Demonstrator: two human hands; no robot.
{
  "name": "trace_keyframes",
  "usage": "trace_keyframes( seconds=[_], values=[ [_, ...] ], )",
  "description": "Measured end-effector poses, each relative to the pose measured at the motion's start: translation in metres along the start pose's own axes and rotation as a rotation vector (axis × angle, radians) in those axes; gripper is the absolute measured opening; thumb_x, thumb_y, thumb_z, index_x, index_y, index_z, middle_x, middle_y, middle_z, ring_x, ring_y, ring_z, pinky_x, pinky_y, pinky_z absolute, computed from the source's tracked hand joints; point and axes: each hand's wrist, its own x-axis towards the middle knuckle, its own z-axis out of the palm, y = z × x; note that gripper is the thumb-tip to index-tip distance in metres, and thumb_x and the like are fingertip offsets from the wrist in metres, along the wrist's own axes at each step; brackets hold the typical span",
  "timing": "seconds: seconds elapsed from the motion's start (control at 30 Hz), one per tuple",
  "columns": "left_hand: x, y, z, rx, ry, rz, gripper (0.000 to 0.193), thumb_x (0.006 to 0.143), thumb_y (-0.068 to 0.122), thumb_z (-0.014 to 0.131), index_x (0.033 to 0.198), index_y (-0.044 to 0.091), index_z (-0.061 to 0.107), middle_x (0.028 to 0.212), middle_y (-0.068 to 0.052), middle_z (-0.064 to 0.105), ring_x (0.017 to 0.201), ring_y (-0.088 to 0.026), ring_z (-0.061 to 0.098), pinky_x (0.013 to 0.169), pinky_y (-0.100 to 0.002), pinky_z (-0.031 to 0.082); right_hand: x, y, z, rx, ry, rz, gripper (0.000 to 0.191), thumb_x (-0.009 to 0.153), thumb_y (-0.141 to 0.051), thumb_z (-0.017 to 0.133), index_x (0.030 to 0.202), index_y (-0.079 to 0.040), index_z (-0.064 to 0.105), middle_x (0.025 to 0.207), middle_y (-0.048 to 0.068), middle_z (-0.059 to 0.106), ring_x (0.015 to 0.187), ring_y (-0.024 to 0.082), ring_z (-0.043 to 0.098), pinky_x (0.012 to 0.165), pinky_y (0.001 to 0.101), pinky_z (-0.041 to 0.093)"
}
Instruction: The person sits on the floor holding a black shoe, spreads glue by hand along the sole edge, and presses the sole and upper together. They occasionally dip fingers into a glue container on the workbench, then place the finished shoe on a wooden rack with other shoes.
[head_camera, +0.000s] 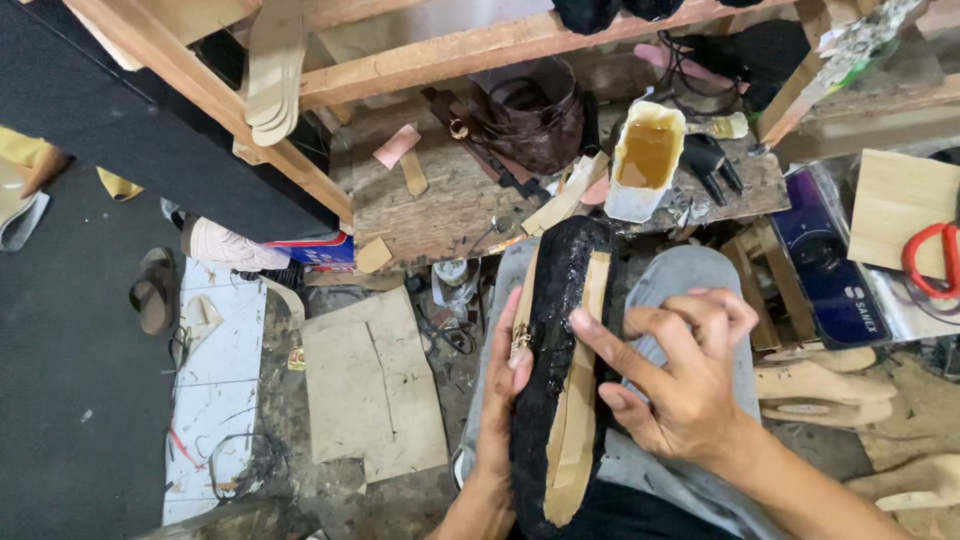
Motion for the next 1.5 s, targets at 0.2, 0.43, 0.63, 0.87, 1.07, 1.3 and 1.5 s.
trace_keyframes(
  seconds=[0.2, 0.43, 0.63, 0.87, 1.07, 1.3, 1.5],
  values=[
    [0.0, 0.0, 0.001, -0.039, -0.046, -0.021, 0.084, 0.092, 0.04, 0.057, 0.163, 0.014, 0.022, 0.154, -0.017, 0.047, 0.134, -0.03, 0.056, 0.109, -0.044, 0.049, 0.001, 0.007, 0.0, -0.01, 0.047, -0.041, 0.045, 0.101, -0.047, 0.047, 0.126, -0.023, 0.076, 0.103, 0.004, 0.056, 0.103, 0.029, 0.045, 0.102, 0.053, 0.024],
    [0.002, -0.002, -0.001, -0.03, -0.021, -0.019, 0.082, 0.093, 0.041, 0.055, 0.163, 0.012, 0.022, 0.154, -0.018, 0.047, 0.135, -0.029, 0.054, 0.112, -0.043, 0.046, -0.005, 0.006, 0.0, -0.037, 0.052, -0.118, 0.047, 0.101, -0.05, 0.047, 0.124, -0.024, 0.077, 0.1, 0.0, 0.057, 0.098, 0.025, 0.047, 0.102, 0.0535, 0.022],
    [0.003, -0.003, -0.001, -0.03, -0.013, 0.001, 0.08, 0.095, 0.04, 0.052, 0.163, 0.011, 0.023, 0.155, -0.018, 0.046, 0.136, -0.029, 0.053, 0.114, -0.043, 0.044, -0.011, 0.004, 0.005, -0.05, 0.084, -0.125, 0.044, 0.103, -0.048, 0.046, 0.122, -0.025, 0.078, 0.097, -0.001, 0.057, 0.096, 0.023, 0.047, 0.102, 0.0517, 0.023],
    [0.005, -0.003, 0.001, -0.012, -0.004, 0.009, 0.079, 0.095, 0.039, 0.053, 0.163, 0.011, 0.023, 0.155, -0.017, 0.046, 0.135, -0.029, 0.054, 0.113, -0.044, 0.044, -0.009, 0.003, 0.004, 0.001, 0.092, -0.172, 0.046, 0.104, -0.048, 0.043, 0.121, -0.023, 0.078, 0.095, -0.001, 0.057, 0.093, 0.021, 0.047, 0.103, 0.0521, 0.023],
    [0.007, -0.004, 0.0, -0.043, 0.0, 0.018, 0.076, 0.097, 0.038, 0.052, 0.163, 0.013, 0.023, 0.153, -0.017, 0.047, 0.133, -0.028, 0.055, 0.111, -0.042, 0.046, -0.008, -0.002, 0.002, 0.05, 0.058, -0.163, 0.048, 0.105, -0.048, 0.041, 0.121, -0.024, 0.079, 0.095, -0.003, 0.056, 0.095, 0.02, 0.048, 0.104, 0.0516, 0.024],
    [0.007, -0.004, -0.002, -0.004, 0.037, 0.024, 0.071, 0.1, 0.033, 0.051, 0.163, 0.013, 0.026, 0.152, -0.015, 0.049, 0.132, -0.025, 0.056, 0.11, -0.039, 0.047, -0.012, 0.0, 0.003, 0.051, 0.033, -0.186, 0.049, 0.104, -0.048, 0.042, 0.121, -0.02, 0.079, 0.096, -0.001, 0.057, 0.096, 0.022, 0.049, 0.103, 0.0516, 0.024],
    [0.008, -0.005, -0.003, -0.026, 0.036, 0.014, 0.072, 0.099, 0.034, 0.054, 0.162, 0.013, 0.026, 0.151, -0.016, 0.05, 0.131, -0.026, 0.056, 0.11, -0.04, 0.047, -0.015, 0.0, 0.005, 0.046, 0.059, -0.197, 0.048, 0.104, -0.05, 0.044, 0.122, -0.022, 0.078, 0.099, 0.0, 0.059, 0.097, 0.023, 0.049, 0.104, 0.0515, 0.022]
  ],
)
